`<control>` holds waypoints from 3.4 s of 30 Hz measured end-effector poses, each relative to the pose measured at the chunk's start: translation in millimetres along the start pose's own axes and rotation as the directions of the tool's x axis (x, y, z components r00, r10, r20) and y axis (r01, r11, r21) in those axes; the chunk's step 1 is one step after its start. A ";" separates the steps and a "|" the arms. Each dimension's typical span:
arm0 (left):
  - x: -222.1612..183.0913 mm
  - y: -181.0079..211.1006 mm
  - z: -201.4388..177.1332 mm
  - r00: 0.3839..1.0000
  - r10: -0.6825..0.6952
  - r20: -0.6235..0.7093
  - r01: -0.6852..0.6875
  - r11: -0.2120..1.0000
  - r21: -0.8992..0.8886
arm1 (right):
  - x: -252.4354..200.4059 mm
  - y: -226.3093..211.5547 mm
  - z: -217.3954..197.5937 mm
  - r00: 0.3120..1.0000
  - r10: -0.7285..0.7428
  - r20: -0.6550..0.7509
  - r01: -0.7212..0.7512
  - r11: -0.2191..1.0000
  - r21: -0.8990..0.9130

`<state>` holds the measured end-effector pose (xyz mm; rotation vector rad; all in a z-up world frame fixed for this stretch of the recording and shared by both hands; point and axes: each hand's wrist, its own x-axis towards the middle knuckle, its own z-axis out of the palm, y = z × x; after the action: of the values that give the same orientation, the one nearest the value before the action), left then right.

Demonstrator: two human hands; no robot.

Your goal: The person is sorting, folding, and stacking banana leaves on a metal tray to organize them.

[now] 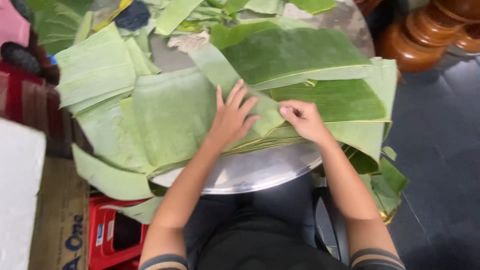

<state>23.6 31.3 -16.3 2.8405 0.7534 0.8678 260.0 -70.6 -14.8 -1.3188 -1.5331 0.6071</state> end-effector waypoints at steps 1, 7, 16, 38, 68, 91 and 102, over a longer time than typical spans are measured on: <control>10.8 -2.6 0.8 1.000 0.013 -0.001 -0.013 1.000 -0.008 | -5.3 -4.4 -9.1 1.000 0.003 -0.012 -0.004 1.000 -0.009; 37.5 19.0 25.3 0.917 0.296 0.266 -0.323 0.944 0.062 | -26.1 14.7 -40.9 0.987 0.154 0.046 -0.157 0.986 0.057; 25.3 16.3 29.4 0.792 0.160 0.590 -0.121 0.987 -0.105 | -54.7 39.2 -24.6 0.998 -0.070 0.006 0.065 0.885 -0.460; 18.8 -58.9 34.3 0.719 -0.104 0.687 0.109 0.993 0.036 | -54.2 61.9 0.6 0.938 -0.321 0.132 0.334 0.729 -0.598; -9.6 -68.0 26.4 0.833 -0.009 0.554 0.066 0.994 -0.084 | 40.8 88.1 88.5 0.945 -0.322 0.059 0.175 0.344 -0.922; 9.2 -82.4 30.8 0.762 -0.095 0.640 0.071 0.996 0.062 | -6.9 14.7 156.9 0.978 -0.089 0.188 0.206 0.544 -0.813; -16.1 -108.5 37.6 0.920 -0.078 0.384 0.074 0.997 0.024 | 51.9 75.0 141.7 0.949 -0.219 0.227 0.305 0.454 -0.837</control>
<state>-14.6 121.2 -78.7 2.8307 0.8021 0.2762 170.2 30.2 -115.7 -1.7171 -2.1942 -0.4428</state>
